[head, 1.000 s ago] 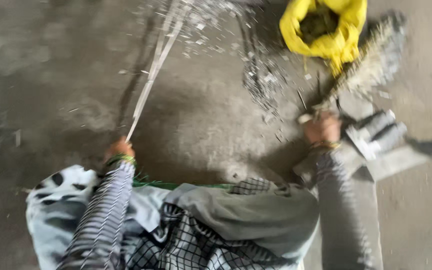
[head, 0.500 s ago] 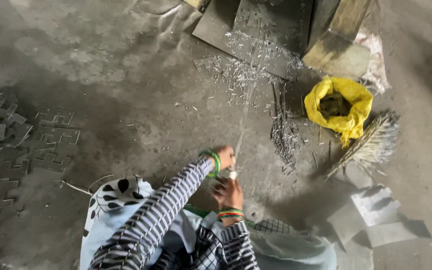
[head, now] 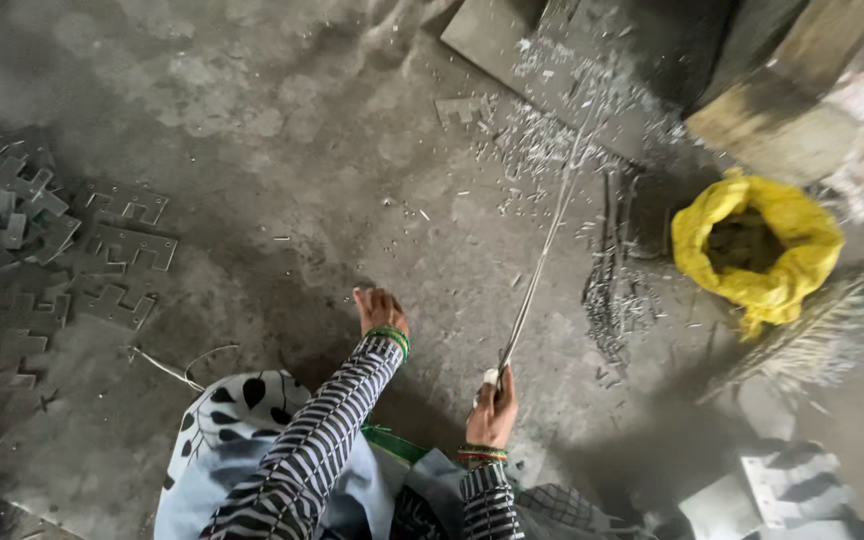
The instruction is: The person sits on the floor and repeatedly picks up small metal brackets, aligns them into stacks, and places them aside. The person also uses a broom to sweep metal shavings and debris into a pile and then into a yellow bag. The person handles metal rods and a flat metal sheet during the process.
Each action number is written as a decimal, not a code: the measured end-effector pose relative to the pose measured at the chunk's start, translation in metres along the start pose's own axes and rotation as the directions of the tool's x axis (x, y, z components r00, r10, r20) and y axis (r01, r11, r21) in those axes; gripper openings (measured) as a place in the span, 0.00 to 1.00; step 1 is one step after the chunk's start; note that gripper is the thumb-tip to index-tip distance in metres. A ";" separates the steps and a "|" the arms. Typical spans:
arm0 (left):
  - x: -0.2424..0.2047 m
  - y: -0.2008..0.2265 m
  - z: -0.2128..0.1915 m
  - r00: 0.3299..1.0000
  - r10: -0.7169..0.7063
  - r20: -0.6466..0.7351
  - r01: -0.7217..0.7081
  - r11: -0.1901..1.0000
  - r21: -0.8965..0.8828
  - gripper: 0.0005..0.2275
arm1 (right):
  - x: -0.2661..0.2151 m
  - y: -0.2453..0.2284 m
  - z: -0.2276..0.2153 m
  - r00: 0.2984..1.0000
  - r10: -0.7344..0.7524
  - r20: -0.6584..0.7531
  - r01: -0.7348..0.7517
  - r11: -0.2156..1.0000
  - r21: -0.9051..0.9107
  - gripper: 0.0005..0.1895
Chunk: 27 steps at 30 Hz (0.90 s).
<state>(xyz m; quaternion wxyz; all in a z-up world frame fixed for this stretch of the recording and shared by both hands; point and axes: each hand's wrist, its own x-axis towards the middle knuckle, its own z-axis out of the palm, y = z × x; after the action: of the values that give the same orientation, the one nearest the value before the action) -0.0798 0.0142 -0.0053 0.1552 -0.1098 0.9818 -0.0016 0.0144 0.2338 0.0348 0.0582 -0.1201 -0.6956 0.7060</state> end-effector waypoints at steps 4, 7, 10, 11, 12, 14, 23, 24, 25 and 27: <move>0.003 0.010 0.022 0.998 0.014 0.063 -0.021 0.993 0.118 0.25 | 0.092 0.035 -0.001 0.974 -0.227 -0.024 0.228 0.972 0.052 0.26; 0.002 0.010 0.030 0.999 0.019 0.045 -0.024 0.993 0.113 0.24 | 0.234 0.019 0.012 0.954 0.280 -0.111 -0.140 0.738 0.660 0.11; 0.003 0.000 0.032 0.999 0.043 0.033 -0.044 0.998 0.034 0.25 | 0.384 -0.011 0.038 0.981 -0.183 -0.059 0.185 0.982 0.032 0.09; 0.002 -0.001 0.032 0.998 0.052 0.022 -0.052 0.999 -0.010 0.25 | 0.431 -0.022 0.040 0.878 -0.469 0.095 0.439 0.711 -0.550 0.07; 0.001 -0.003 0.033 0.998 0.062 -0.029 -0.063 0.998 -0.005 0.25 | 0.482 -0.032 0.049 0.767 -0.627 0.139 0.600 0.623 -0.501 0.13; -0.006 -0.005 0.033 0.989 0.078 -0.126 -0.078 0.997 0.002 0.24 | 0.581 -0.054 0.068 0.834 -0.542 0.100 0.536 0.756 -0.376 0.10; -0.004 -0.012 0.024 0.985 0.108 -0.132 -0.116 0.992 -0.050 0.26 | 0.828 -0.148 0.132 0.822 -0.568 -0.027 0.166 0.285 -0.944 0.15; -0.003 -0.011 0.026 0.989 0.098 -0.114 -0.105 0.992 -0.065 0.26 | 0.821 -0.139 0.129 0.832 -0.554 -0.012 0.168 0.274 -0.947 0.16; -0.004 -0.010 0.028 0.991 0.094 -0.091 -0.102 0.991 -0.086 0.26 | 0.804 -0.125 0.122 0.848 -0.530 -0.008 0.178 0.298 -0.938 0.17; -0.006 -0.008 0.032 0.989 0.084 -0.121 -0.094 0.993 -0.078 0.25 | 0.751 -0.092 0.107 0.887 -0.462 -0.011 0.194 0.394 -0.898 0.19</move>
<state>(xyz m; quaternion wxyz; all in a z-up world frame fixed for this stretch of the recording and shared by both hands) -0.0627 0.0086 -0.0339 0.0921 -0.0721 0.9923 0.0398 -0.7442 0.3198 0.0602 0.2174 -0.0825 -0.9522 0.1981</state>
